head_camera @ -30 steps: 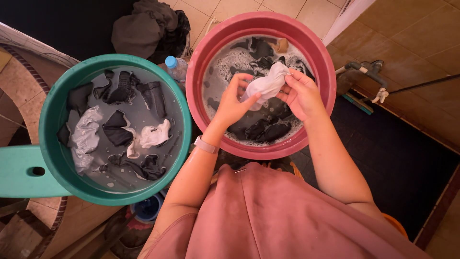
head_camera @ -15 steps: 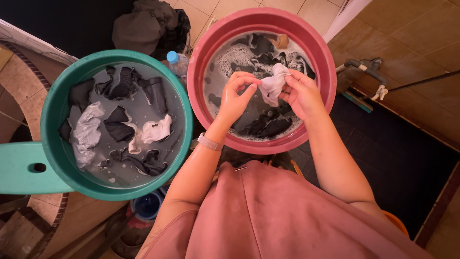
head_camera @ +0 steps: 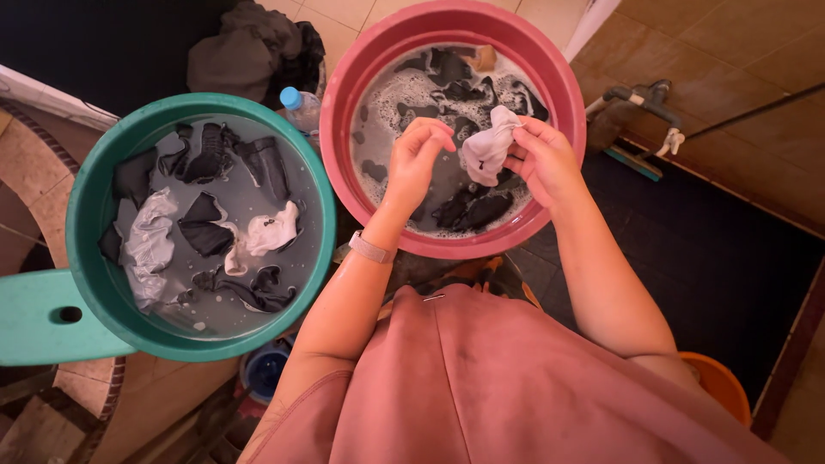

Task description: Manually wash clothes in a basin using water and detergent.

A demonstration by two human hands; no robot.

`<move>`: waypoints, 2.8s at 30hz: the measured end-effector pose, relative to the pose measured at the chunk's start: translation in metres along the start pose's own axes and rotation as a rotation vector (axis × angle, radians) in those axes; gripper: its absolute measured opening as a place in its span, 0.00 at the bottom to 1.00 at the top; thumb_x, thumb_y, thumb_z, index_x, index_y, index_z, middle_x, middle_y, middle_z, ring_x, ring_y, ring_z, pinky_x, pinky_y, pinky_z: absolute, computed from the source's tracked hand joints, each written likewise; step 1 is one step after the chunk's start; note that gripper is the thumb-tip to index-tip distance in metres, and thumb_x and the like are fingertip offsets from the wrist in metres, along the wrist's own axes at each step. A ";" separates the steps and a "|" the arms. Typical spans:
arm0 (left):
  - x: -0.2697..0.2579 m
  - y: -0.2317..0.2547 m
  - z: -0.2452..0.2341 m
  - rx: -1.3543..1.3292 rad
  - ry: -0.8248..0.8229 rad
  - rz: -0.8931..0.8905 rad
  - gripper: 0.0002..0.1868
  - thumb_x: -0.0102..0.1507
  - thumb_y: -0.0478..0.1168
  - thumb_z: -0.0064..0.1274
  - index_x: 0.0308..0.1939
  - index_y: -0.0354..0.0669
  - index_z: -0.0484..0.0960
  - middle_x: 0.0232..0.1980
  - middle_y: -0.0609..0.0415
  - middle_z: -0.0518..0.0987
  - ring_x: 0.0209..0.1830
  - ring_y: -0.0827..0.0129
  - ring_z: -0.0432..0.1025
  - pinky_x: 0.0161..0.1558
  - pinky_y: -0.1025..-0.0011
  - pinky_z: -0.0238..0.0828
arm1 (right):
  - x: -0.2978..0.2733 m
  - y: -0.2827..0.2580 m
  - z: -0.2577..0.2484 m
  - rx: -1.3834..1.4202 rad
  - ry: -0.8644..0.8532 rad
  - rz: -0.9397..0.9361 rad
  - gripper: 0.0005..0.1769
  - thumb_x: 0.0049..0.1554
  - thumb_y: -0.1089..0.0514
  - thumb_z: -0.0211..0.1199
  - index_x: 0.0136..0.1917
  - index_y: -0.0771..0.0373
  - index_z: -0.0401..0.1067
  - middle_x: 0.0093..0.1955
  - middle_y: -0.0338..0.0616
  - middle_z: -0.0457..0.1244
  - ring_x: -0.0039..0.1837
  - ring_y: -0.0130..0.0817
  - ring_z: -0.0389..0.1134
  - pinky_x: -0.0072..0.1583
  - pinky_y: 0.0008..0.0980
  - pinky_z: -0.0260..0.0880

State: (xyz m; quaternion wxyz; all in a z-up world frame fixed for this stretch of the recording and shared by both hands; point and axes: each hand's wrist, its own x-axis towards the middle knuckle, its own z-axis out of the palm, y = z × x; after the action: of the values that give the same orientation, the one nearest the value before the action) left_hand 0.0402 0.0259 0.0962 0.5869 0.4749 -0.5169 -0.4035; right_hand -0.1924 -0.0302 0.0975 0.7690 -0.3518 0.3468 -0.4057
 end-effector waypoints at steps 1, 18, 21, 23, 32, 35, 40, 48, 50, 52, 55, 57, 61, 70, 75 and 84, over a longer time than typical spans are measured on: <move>0.000 0.005 0.004 -0.001 -0.006 0.001 0.09 0.67 0.34 0.51 0.33 0.37 0.82 0.49 0.56 0.78 0.49 0.73 0.71 0.52 0.75 0.66 | -0.003 -0.001 0.000 0.001 0.004 -0.004 0.16 0.66 0.60 0.54 0.65 0.66 0.70 0.57 0.43 0.69 0.58 0.34 0.72 0.60 0.38 0.73; 0.024 0.035 0.071 0.177 -0.234 0.002 0.12 0.67 0.37 0.56 0.29 0.39 0.82 0.50 0.56 0.75 0.38 0.77 0.70 0.45 0.75 0.70 | -0.024 0.014 -0.113 -0.665 0.355 -0.083 0.16 0.63 0.59 0.63 0.63 0.63 0.73 0.54 0.45 0.69 0.54 0.34 0.71 0.53 0.35 0.72; 0.034 0.029 0.095 0.204 -0.311 0.053 0.12 0.68 0.36 0.56 0.29 0.38 0.81 0.52 0.55 0.73 0.38 0.77 0.69 0.44 0.74 0.69 | -0.048 -0.016 -0.123 -1.031 0.425 -0.337 0.14 0.60 0.62 0.68 0.60 0.64 0.77 0.58 0.46 0.66 0.55 0.33 0.70 0.56 0.33 0.72; 0.043 0.030 0.121 0.192 -0.356 0.071 0.11 0.68 0.36 0.56 0.30 0.37 0.81 0.52 0.55 0.72 0.37 0.77 0.70 0.44 0.74 0.69 | -0.060 -0.041 -0.134 -0.990 0.414 -0.358 0.14 0.60 0.63 0.67 0.60 0.63 0.76 0.57 0.44 0.66 0.56 0.31 0.70 0.56 0.32 0.71; 0.075 0.037 0.283 -0.252 -0.704 -0.007 0.13 0.75 0.39 0.49 0.36 0.36 0.79 0.61 0.55 0.70 0.52 0.74 0.69 0.56 0.71 0.67 | -0.155 -0.159 -0.206 -0.661 0.283 -0.503 0.14 0.65 0.66 0.62 0.65 0.66 0.73 0.60 0.41 0.68 0.62 0.28 0.67 0.65 0.30 0.69; 0.075 0.052 0.334 -0.541 -0.792 -0.136 0.15 0.76 0.41 0.47 0.37 0.36 0.78 0.66 0.52 0.70 0.61 0.69 0.68 0.63 0.67 0.66 | -0.189 -0.185 -0.237 -0.483 0.285 -0.502 0.14 0.67 0.64 0.61 0.66 0.66 0.72 0.61 0.42 0.68 0.64 0.29 0.68 0.66 0.32 0.70; 0.065 0.067 0.404 -0.941 -0.907 -0.330 0.19 0.77 0.46 0.44 0.34 0.41 0.72 0.77 0.45 0.67 0.76 0.57 0.64 0.75 0.60 0.62 | -0.232 -0.206 -0.292 -0.128 0.217 -0.471 0.18 0.72 0.53 0.57 0.68 0.66 0.70 0.63 0.45 0.67 0.67 0.37 0.68 0.69 0.41 0.71; 0.048 0.060 0.472 -1.211 -0.963 -0.543 0.19 0.77 0.48 0.40 0.33 0.45 0.68 0.84 0.41 0.56 0.85 0.53 0.49 0.82 0.58 0.53 | -0.282 -0.214 -0.330 0.322 0.163 -0.454 0.31 0.71 0.40 0.48 0.72 0.66 0.68 0.65 0.48 0.66 0.65 0.43 0.68 0.68 0.44 0.70; 0.047 0.060 0.484 -1.199 -0.991 -0.563 0.19 0.77 0.48 0.40 0.33 0.45 0.68 0.84 0.41 0.56 0.85 0.53 0.49 0.81 0.58 0.53 | -0.286 -0.210 -0.344 0.232 0.266 -0.513 0.27 0.70 0.43 0.51 0.70 0.66 0.69 0.63 0.47 0.66 0.65 0.42 0.69 0.68 0.44 0.71; 0.047 0.059 0.493 -1.187 -1.014 -0.581 0.19 0.77 0.48 0.40 0.33 0.46 0.68 0.84 0.41 0.56 0.85 0.52 0.50 0.81 0.57 0.54 | -0.287 -0.208 -0.354 0.142 0.368 -0.564 0.23 0.70 0.46 0.55 0.67 0.65 0.70 0.61 0.46 0.67 0.64 0.41 0.69 0.67 0.43 0.73; 0.048 0.056 0.503 -1.162 -1.045 -0.590 0.19 0.77 0.48 0.40 0.33 0.46 0.68 0.82 0.41 0.57 0.84 0.52 0.52 0.80 0.56 0.55 | -0.287 -0.209 -0.361 -0.362 0.667 -0.598 0.15 0.69 0.57 0.63 0.66 0.64 0.72 0.60 0.43 0.67 0.63 0.32 0.69 0.65 0.33 0.71; 0.049 0.052 0.508 -1.137 -1.071 -0.588 0.20 0.77 0.49 0.41 0.33 0.46 0.68 0.82 0.41 0.59 0.82 0.52 0.54 0.80 0.56 0.56 | -0.285 -0.212 -0.363 -0.608 0.589 -0.718 0.14 0.69 0.64 0.67 0.67 0.64 0.74 0.62 0.39 0.65 0.67 0.31 0.67 0.71 0.32 0.71; 0.051 0.049 0.515 -1.109 -1.096 -0.593 0.20 0.77 0.49 0.42 0.33 0.45 0.69 0.82 0.41 0.61 0.81 0.52 0.57 0.79 0.55 0.58 | -0.283 -0.245 -0.332 -1.005 0.673 -0.687 0.15 0.57 0.64 0.71 0.57 0.65 0.74 0.55 0.41 0.63 0.57 0.32 0.67 0.58 0.31 0.68; 0.065 0.026 0.516 -1.013 -1.063 -0.558 0.19 0.77 0.48 0.44 0.33 0.45 0.70 0.80 0.40 0.64 0.80 0.51 0.60 0.79 0.54 0.60 | -0.272 -0.234 -0.405 -1.025 0.635 -0.728 0.03 0.63 0.68 0.67 0.47 0.66 0.74 0.55 0.39 0.65 0.59 0.30 0.69 0.63 0.29 0.71; 0.076 -0.034 0.513 -0.039 -0.661 -0.323 0.20 0.72 0.56 0.42 0.53 0.47 0.79 0.78 0.39 0.63 0.81 0.48 0.57 0.78 0.53 0.52 | -0.283 -0.239 -0.435 -1.008 0.710 -0.651 0.04 0.65 0.70 0.66 0.47 0.67 0.75 0.55 0.36 0.63 0.56 0.27 0.66 0.60 0.28 0.69; 0.080 -0.044 0.489 0.710 -0.346 0.044 0.28 0.73 0.61 0.42 0.73 0.55 0.73 0.85 0.37 0.35 0.83 0.31 0.23 0.74 0.29 0.27 | -0.279 -0.230 -0.508 -1.014 0.763 -0.523 0.03 0.64 0.67 0.68 0.51 0.64 0.78 0.54 0.36 0.68 0.54 0.24 0.70 0.58 0.27 0.73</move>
State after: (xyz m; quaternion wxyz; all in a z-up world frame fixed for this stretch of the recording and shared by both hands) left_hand -0.4318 -0.1297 0.0780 0.2988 0.5621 -0.7257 -0.2609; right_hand -0.8163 -0.0169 0.0954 0.2103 -0.5731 0.6441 -0.4609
